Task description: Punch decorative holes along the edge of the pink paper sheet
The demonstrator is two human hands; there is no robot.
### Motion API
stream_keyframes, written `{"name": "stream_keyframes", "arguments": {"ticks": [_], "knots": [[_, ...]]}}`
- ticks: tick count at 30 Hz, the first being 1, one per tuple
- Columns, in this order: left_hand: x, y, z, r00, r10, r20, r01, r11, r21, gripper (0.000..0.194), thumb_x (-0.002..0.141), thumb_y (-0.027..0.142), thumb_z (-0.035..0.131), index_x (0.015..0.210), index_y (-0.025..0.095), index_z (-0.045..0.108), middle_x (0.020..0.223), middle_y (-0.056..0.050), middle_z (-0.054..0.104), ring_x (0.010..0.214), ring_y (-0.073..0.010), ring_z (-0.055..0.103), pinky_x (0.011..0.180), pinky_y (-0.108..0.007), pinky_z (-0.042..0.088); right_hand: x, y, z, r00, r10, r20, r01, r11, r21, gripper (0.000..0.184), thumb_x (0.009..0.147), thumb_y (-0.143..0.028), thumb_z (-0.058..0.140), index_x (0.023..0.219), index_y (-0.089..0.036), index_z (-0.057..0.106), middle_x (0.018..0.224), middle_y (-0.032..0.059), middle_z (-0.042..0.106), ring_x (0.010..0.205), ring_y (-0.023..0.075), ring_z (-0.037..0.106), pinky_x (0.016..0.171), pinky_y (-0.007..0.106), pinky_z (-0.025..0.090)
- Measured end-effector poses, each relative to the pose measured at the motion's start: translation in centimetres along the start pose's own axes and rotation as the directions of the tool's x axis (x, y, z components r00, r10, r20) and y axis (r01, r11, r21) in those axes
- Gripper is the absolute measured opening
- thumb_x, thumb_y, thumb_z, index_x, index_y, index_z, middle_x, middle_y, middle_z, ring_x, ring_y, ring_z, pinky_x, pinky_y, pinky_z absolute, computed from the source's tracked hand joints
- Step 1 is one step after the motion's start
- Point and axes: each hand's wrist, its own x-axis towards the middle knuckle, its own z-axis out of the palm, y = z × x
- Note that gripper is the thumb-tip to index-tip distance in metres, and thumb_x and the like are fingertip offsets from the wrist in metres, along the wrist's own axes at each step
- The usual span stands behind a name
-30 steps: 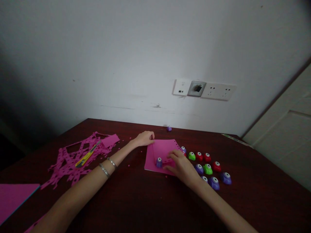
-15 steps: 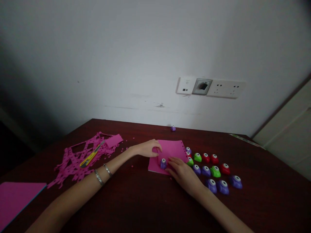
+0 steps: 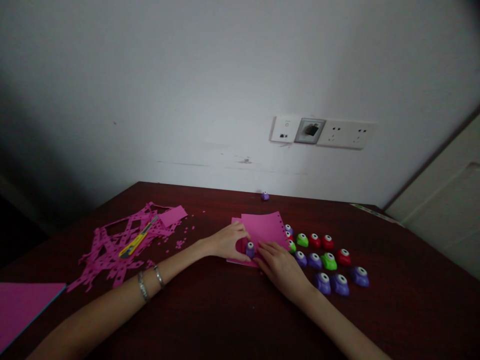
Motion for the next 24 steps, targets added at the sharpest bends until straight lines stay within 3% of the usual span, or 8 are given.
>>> {"name": "stream_keyframes", "arguments": {"ticks": [9,24], "knots": [[-0.6,0.1,-0.5,0.998,-0.004,-0.056,0.004,1.000,0.009,0.033,0.065,0.046,0.067,0.081,0.017,0.060,0.089,-0.005,0.050,0.087,-0.0192,0.045,0.079,-0.032,0.038,-0.1,0.0,-0.2,1.000,-0.004,-0.005,0.004,1.000,0.012,0.026,0.085,-0.020,0.046,0.103,-0.014,0.063,0.108,0.0119,0.064,0.101,0.0246,0.056,0.087,0.039,0.045],[-0.6,-0.2,-0.4,0.999,-0.027,-0.022,0.027,1.000,-0.002,0.042,0.063,0.055,0.065,0.082,0.017,0.062,0.087,-0.004,0.048,0.087,-0.0197,0.043,0.082,-0.034,0.035,0.1,-0.3,-1.0,0.999,0.042,0.029,-0.044,0.995,0.085,0.024,0.083,-0.013,0.043,0.095,-0.014,0.064,0.099,0.0093,0.064,0.095,0.0213,0.056,0.084,0.034,0.044]]}}
